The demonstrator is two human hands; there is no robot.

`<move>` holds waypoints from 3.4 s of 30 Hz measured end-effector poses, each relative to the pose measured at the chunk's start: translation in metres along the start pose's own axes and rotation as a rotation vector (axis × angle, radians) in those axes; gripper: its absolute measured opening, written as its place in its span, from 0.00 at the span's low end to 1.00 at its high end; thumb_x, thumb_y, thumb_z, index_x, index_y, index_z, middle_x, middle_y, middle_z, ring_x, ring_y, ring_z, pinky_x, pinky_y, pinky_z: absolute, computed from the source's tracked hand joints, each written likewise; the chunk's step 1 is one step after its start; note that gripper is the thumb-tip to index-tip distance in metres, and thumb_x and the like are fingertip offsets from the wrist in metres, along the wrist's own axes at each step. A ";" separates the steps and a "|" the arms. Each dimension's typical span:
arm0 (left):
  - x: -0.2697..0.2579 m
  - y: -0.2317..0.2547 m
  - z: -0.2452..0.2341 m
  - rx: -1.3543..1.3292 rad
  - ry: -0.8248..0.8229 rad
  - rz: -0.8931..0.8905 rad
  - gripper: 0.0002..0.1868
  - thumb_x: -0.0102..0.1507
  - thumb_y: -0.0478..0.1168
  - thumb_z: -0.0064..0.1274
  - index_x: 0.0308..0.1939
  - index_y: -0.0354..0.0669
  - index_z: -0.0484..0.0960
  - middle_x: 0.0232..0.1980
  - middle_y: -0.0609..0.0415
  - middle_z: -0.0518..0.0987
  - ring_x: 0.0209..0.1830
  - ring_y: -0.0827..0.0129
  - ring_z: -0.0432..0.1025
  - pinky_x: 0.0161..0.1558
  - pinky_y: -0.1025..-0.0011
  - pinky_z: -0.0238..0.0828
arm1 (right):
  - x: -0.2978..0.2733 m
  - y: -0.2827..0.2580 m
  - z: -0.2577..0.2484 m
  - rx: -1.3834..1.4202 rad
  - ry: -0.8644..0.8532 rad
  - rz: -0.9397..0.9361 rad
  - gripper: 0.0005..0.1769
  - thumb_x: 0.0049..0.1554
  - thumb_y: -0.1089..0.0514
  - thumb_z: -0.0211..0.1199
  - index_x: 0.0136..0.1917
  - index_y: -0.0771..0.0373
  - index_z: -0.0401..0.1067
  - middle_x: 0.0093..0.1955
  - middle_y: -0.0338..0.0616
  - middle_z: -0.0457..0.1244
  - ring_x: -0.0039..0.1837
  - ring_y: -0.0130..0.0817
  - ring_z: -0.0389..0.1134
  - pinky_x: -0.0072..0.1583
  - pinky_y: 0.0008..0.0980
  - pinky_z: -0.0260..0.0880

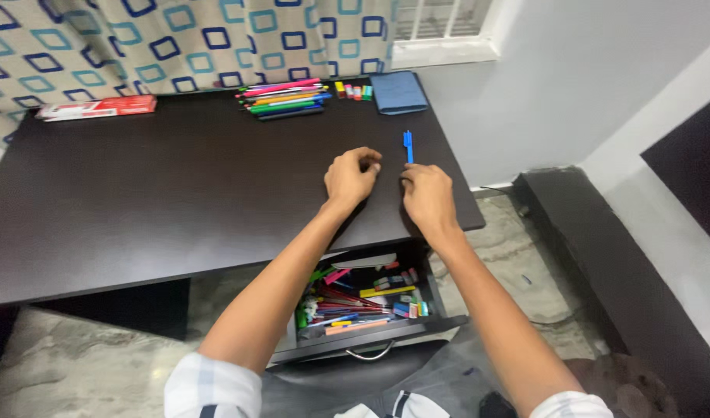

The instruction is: The person repeatedly takes pens and markers from an open drawer and places them in a neat stack on the desk surface. They handle items one at a time, aligning them into a growing pile.

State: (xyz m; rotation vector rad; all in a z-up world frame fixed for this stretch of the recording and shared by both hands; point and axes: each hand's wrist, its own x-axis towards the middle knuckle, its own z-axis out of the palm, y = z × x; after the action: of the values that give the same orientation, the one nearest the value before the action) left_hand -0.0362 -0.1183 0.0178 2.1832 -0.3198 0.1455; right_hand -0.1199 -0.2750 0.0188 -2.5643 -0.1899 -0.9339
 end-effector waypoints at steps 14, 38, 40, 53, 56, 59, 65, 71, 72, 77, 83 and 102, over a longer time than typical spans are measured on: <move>0.022 0.028 0.059 0.004 0.051 0.032 0.12 0.58 0.48 0.63 0.43 0.55 0.89 0.39 0.58 0.87 0.41 0.61 0.82 0.43 0.61 0.76 | -0.011 0.035 -0.015 0.296 0.053 0.430 0.16 0.48 0.65 0.74 0.51 0.65 0.80 0.52 0.48 0.73 0.45 0.39 0.76 0.50 0.33 0.74; 0.016 0.031 0.059 0.032 0.035 0.147 0.12 0.58 0.45 0.63 0.44 0.52 0.90 0.39 0.54 0.87 0.40 0.58 0.81 0.43 0.60 0.75 | -0.010 0.032 -0.015 0.275 0.091 0.478 0.19 0.47 0.64 0.76 0.53 0.65 0.81 0.45 0.51 0.72 0.43 0.36 0.74 0.48 0.33 0.74; 0.015 0.030 0.058 0.028 0.034 0.138 0.11 0.58 0.45 0.63 0.44 0.52 0.90 0.38 0.55 0.87 0.39 0.59 0.81 0.43 0.60 0.75 | -0.010 0.030 -0.016 0.276 0.081 0.487 0.18 0.47 0.63 0.76 0.53 0.65 0.81 0.45 0.51 0.72 0.43 0.36 0.75 0.48 0.33 0.74; 0.010 -0.017 -0.016 0.040 0.064 -0.031 0.09 0.58 0.43 0.62 0.41 0.52 0.90 0.40 0.53 0.87 0.42 0.59 0.82 0.48 0.60 0.76 | -0.011 0.010 -0.019 0.034 0.193 0.190 0.09 0.52 0.60 0.73 0.46 0.63 0.81 0.48 0.49 0.70 0.51 0.49 0.69 0.55 0.44 0.68; 0.009 -0.045 -0.055 0.078 0.155 -0.089 0.08 0.57 0.43 0.63 0.40 0.53 0.91 0.40 0.53 0.87 0.43 0.58 0.82 0.48 0.59 0.76 | -0.007 -0.007 -0.012 0.025 0.164 0.154 0.06 0.53 0.59 0.72 0.44 0.62 0.81 0.48 0.48 0.70 0.52 0.49 0.69 0.56 0.45 0.68; 0.012 -0.071 -0.094 0.118 0.273 -0.145 0.08 0.57 0.44 0.63 0.40 0.53 0.91 0.39 0.54 0.87 0.42 0.59 0.82 0.48 0.59 0.76 | 0.005 -0.020 -0.002 0.087 0.086 0.171 0.06 0.54 0.59 0.71 0.43 0.63 0.81 0.48 0.47 0.71 0.52 0.48 0.70 0.56 0.44 0.69; 0.014 -0.103 -0.130 0.133 0.345 -0.253 0.08 0.58 0.43 0.63 0.40 0.52 0.91 0.40 0.56 0.88 0.42 0.61 0.83 0.48 0.61 0.77 | 0.026 -0.041 0.020 0.130 -0.044 0.118 0.06 0.53 0.60 0.71 0.44 0.64 0.82 0.50 0.49 0.72 0.55 0.47 0.72 0.58 0.43 0.70; 0.036 -0.106 -0.126 0.167 0.335 -0.329 0.11 0.57 0.44 0.64 0.44 0.53 0.90 0.42 0.57 0.87 0.45 0.60 0.82 0.49 0.60 0.76 | 0.062 -0.053 0.053 0.224 -0.188 0.220 0.12 0.54 0.60 0.69 0.52 0.61 0.81 0.54 0.48 0.71 0.54 0.43 0.74 0.57 0.39 0.74; 0.038 -0.107 -0.125 0.160 0.350 -0.313 0.13 0.58 0.44 0.64 0.46 0.53 0.89 0.41 0.57 0.87 0.45 0.60 0.82 0.50 0.59 0.75 | 0.069 -0.056 0.062 0.249 -0.217 0.246 0.14 0.53 0.59 0.69 0.54 0.60 0.81 0.54 0.47 0.71 0.53 0.42 0.75 0.57 0.38 0.74; 0.054 -0.114 -0.122 0.211 0.355 -0.282 0.22 0.59 0.45 0.62 0.57 0.48 0.84 0.43 0.53 0.87 0.48 0.55 0.81 0.52 0.56 0.75 | 0.098 -0.059 0.109 0.253 -0.268 0.165 0.29 0.52 0.58 0.72 0.66 0.61 0.73 0.63 0.51 0.66 0.56 0.46 0.72 0.59 0.41 0.71; 0.072 -0.120 -0.128 0.211 0.326 -0.262 0.26 0.59 0.46 0.62 0.61 0.46 0.82 0.45 0.47 0.85 0.51 0.50 0.79 0.53 0.53 0.73 | 0.129 -0.047 0.152 0.186 -0.189 0.003 0.35 0.55 0.57 0.70 0.74 0.63 0.65 0.68 0.59 0.58 0.61 0.58 0.68 0.63 0.47 0.69; 0.092 -0.114 -0.132 0.062 0.394 -0.396 0.12 0.61 0.50 0.59 0.44 0.51 0.89 0.38 0.54 0.88 0.42 0.59 0.82 0.49 0.61 0.75 | 0.156 -0.048 0.167 0.221 -0.045 0.007 0.19 0.54 0.64 0.72 0.58 0.70 0.74 0.45 0.56 0.68 0.45 0.51 0.71 0.48 0.46 0.70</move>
State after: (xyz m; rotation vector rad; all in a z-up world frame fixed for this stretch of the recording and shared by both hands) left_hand 0.0854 0.0365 0.0268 2.1734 0.3407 0.3578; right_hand 0.0855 -0.1632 0.0187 -2.3817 -0.2806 -0.8056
